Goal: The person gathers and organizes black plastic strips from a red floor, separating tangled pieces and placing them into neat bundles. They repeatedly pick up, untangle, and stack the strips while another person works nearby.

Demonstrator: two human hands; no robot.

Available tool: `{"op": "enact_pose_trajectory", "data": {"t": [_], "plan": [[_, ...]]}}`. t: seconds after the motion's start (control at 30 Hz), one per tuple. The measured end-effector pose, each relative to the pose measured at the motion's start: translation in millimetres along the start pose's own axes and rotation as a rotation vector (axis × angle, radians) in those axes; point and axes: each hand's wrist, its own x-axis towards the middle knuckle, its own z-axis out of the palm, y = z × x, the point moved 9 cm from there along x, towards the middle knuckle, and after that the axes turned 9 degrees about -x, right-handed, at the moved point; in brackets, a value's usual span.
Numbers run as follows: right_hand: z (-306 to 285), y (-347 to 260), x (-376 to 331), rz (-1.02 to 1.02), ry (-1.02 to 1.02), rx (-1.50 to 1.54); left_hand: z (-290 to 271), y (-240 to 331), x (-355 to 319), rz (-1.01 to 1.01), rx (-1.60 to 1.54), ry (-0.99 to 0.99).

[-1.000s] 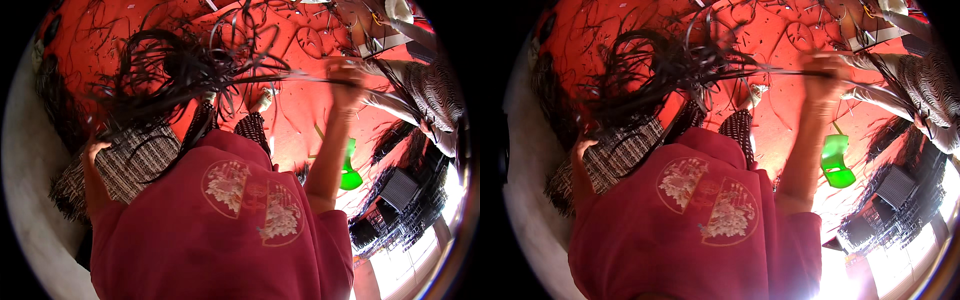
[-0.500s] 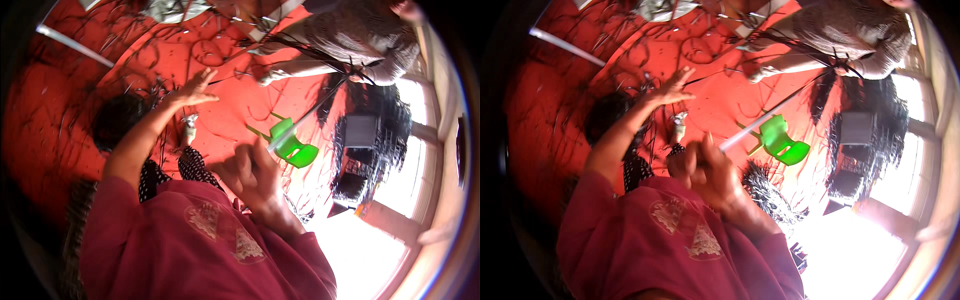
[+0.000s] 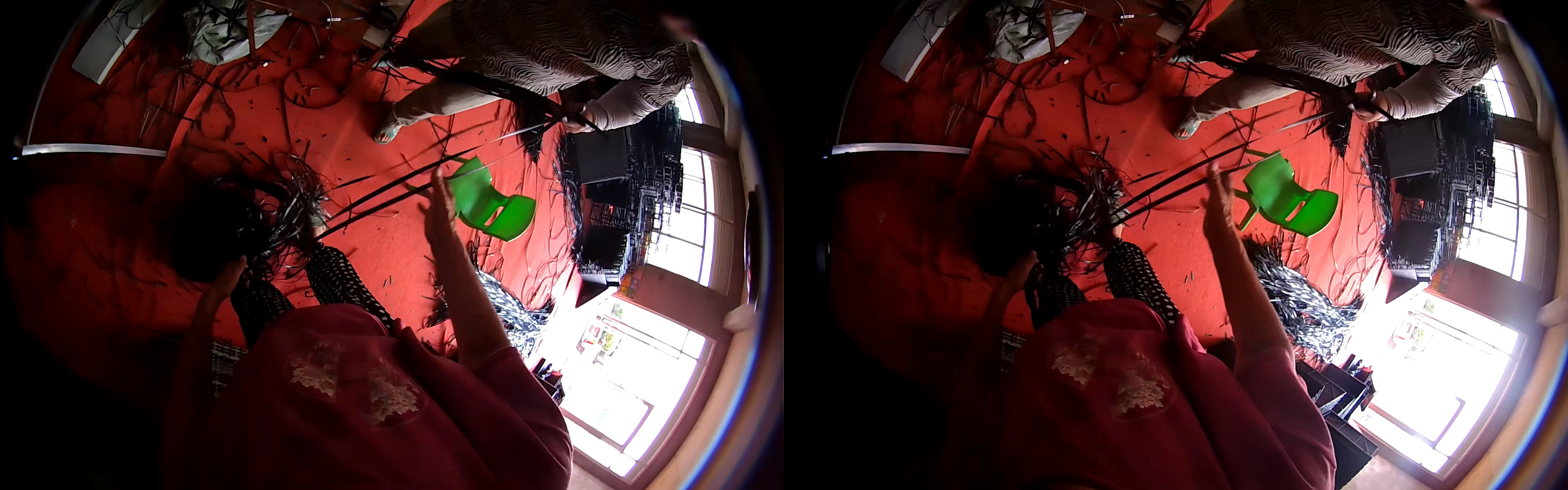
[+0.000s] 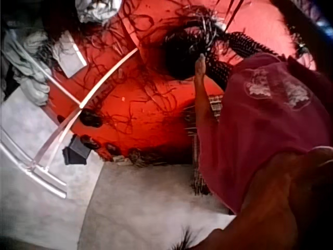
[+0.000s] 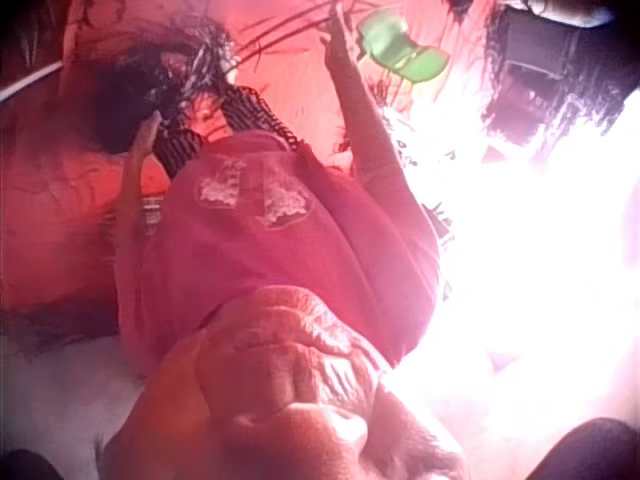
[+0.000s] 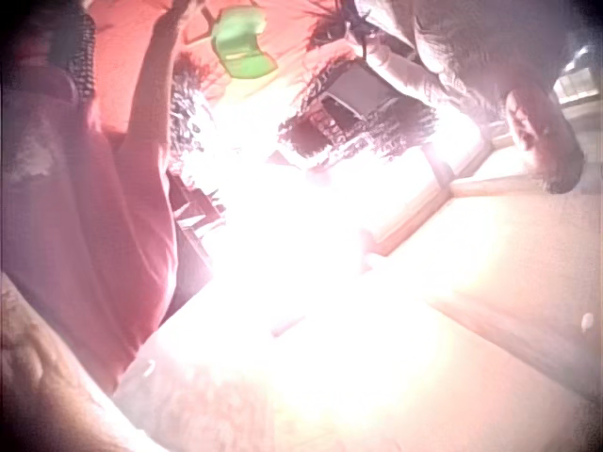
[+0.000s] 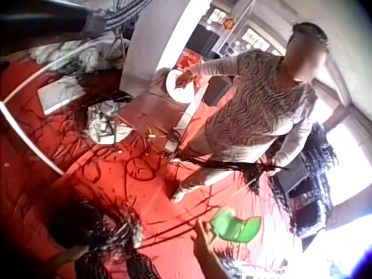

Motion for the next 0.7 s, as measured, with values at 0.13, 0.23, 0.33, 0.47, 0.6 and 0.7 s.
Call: {"op": "enact_pose_trajectory", "data": {"t": [0.13, 0.23, 0.33, 0.47, 0.6, 0.7], "plan": [[-62.1, -35.3, 66.0, -0.130, 0.306, 0.168, -19.4, 14.1, -5.1, 0.206, 0.247, 0.156], [-65.0, -41.1, 114.4, -0.125, 0.128, 0.523, 9.7, 23.1, -16.9, 0.059, 0.260, 0.127], [-41.5, -59.1, 133.4, -0.195, -0.032, 0.662, 15.8, -3.9, -15.0, 0.037, 0.259, 0.104], [48.3, -109.0, 77.2, -0.445, -0.649, 0.959, 18.0, 25.1, -25.6, 0.101, 0.291, 0.278], [111.3, -39.3, -1.6, -0.110, -0.683, 1.109, 25.7, 93.4, -5.6, 0.339, 0.239, 0.353], [124.0, 30.9, -48.8, 0.140, -0.364, 0.930, 60.8, 166.7, 19.5, 0.467, 0.269, 0.145]]}}
